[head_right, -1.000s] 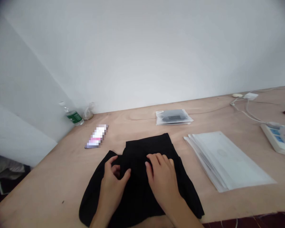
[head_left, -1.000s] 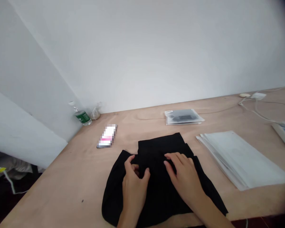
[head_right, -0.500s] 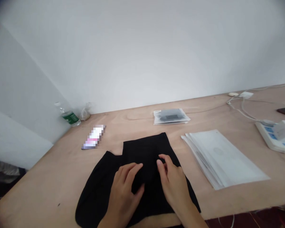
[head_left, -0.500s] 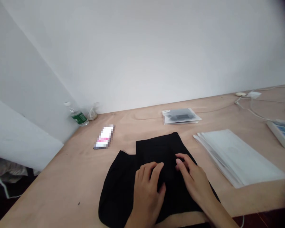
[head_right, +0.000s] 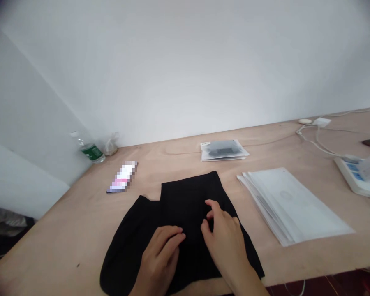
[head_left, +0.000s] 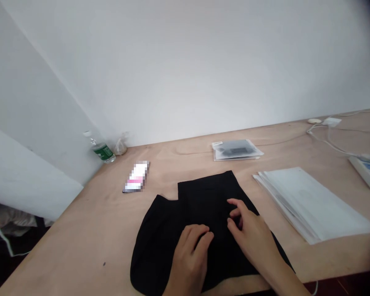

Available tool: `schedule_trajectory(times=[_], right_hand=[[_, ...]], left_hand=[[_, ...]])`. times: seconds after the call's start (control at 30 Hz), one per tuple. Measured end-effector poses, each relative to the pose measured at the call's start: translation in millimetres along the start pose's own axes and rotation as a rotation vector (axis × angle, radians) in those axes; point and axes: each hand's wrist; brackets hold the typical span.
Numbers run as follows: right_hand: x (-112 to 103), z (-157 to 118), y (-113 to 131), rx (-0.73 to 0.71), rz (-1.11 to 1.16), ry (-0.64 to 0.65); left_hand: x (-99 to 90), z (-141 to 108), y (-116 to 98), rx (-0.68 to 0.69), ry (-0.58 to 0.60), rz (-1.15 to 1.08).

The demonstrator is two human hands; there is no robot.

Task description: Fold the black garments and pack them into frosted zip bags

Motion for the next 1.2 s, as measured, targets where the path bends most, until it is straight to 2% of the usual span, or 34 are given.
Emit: schedule_trajectory(times=[0.07, 0.13, 0.23, 0.3, 0.4, 0.47, 0.6, 0.7, 0.77, 0.93, 1.07, 1.13, 1.2], right_hand=[[-0.8, 0.6, 4.6, -0.081, -0.073, -0.089], [0.8, 3.6, 12.3, -0.208, -0.105, -0.122], [10.3, 10.2, 18.3, -0.403, -0.171, 0.008], [19.5, 13.4, 14.2, -0.447, -0.248, 0.116], [30.5, 14.8, 1.8, -0.436, -0.316, 0.206], [33.1, 14.3, -4.5, -0.440, -0.325, 0.237], [29.8, 13.8, -7.7, -0.456, -0.310, 0.269], [27.1, 14.2, -9.0, -0.460, -0.293, 0.282], [27.7, 14.5, -10.9, -0.456, -0.276, 0.284], [31.5, 13.9, -12.2, -0.412, -0.228, 0.309], [17.2, 12.7, -17.1, -0.397, -0.120, 0.351], [2.0, 11.8, -30.7, -0.338, -0.124, 0.301], [-14.5, 10.3, -54.3, -0.218, -0.239, 0.159]], left_hand=[[2.6, -0.3, -0.7, 0.023, 0.018, -0.015], [4.2, 0.2, -1.2, 0.036, 0.015, -0.019], [2.7, 3.1, -2.3, 0.023, 0.050, -0.059], [-0.2, 6.7, -3.9, -0.025, 0.087, -0.119], [-2.9, 14.6, -6.5, -0.104, 0.083, -0.143], [-0.5, 21.0, -6.5, -0.158, 0.110, -0.043], [13.2, 30.8, 2.4, -0.237, 0.337, 0.224], [21.0, 32.1, 12.2, -0.256, 0.496, 0.311], [21.9, 31.0, 16.4, -0.258, 0.553, 0.339], [18.7, 28.9, 17.4, -0.231, 0.561, 0.358], [18.7, 29.1, 15.5, -0.211, 0.520, 0.365], [19.0, 29.6, 14.5, -0.220, 0.522, 0.358], [19.0, 30.0, 13.7, -0.239, 0.538, 0.354]])
Point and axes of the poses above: each hand's wrist, its own z-axis towards the middle knuckle, its own x-axis out of the palm, y = z × x, and after that the axes turned 12 degrees about -x, right-handed
